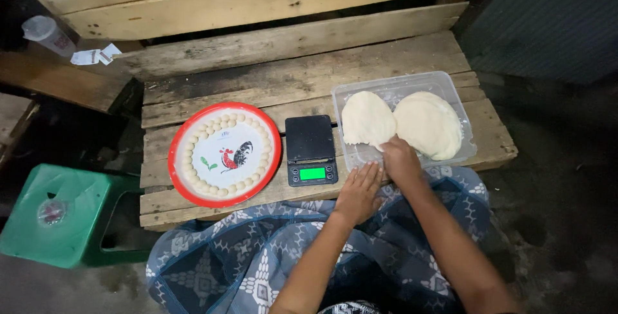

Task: Pinching pieces of dough, weighing them on a digital scale, and rolling them into small balls

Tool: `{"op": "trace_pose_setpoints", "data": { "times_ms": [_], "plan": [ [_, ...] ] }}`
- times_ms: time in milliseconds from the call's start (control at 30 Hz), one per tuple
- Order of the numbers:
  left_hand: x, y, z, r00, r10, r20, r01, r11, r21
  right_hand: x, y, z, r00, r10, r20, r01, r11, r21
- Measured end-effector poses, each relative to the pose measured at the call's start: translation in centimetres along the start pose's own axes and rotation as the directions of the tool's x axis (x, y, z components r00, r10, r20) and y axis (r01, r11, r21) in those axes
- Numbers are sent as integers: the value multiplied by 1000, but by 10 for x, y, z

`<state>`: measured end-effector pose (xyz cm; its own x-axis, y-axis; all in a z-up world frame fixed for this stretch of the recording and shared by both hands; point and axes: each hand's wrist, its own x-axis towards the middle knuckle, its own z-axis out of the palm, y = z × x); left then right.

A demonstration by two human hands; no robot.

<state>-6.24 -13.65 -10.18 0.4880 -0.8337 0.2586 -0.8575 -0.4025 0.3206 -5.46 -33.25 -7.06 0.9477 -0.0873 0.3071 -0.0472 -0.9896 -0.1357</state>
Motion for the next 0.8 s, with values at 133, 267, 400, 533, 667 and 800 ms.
{"op": "trace_pose_setpoints", "data": {
  "times_ms": [133, 267, 400, 533, 667, 800],
  "plan": [
    [0, -1, 2, 1000, -2, 25, 1, 999, 33, -13, 20, 19, 933, 323, 156, -359, 822, 443],
    [1, 3, -5, 996, -23, 87, 19, 999, 41, -18, -43, -48, 747, 476, 464, -539, 26, 842],
    [-2, -3, 22, 1000, 3, -17, -2, 997, 73, -12, -58, -23, 759, 517, 395, -562, 214, 799],
    [3, 1, -5, 992, -49, 116, 43, 998, 54, 25, -95, -29, 914, 265, 307, -391, 377, 840],
    [5, 10, -46, 999, -4, -51, 5, 1000, 30, 67, -127, -20, 973, 187, 135, -227, 663, 713],
    [5, 4, -59, 996, 48, -74, -52, 997, -55, 90, -132, 26, 995, 78, -56, -32, 819, 573]
  ]
}}
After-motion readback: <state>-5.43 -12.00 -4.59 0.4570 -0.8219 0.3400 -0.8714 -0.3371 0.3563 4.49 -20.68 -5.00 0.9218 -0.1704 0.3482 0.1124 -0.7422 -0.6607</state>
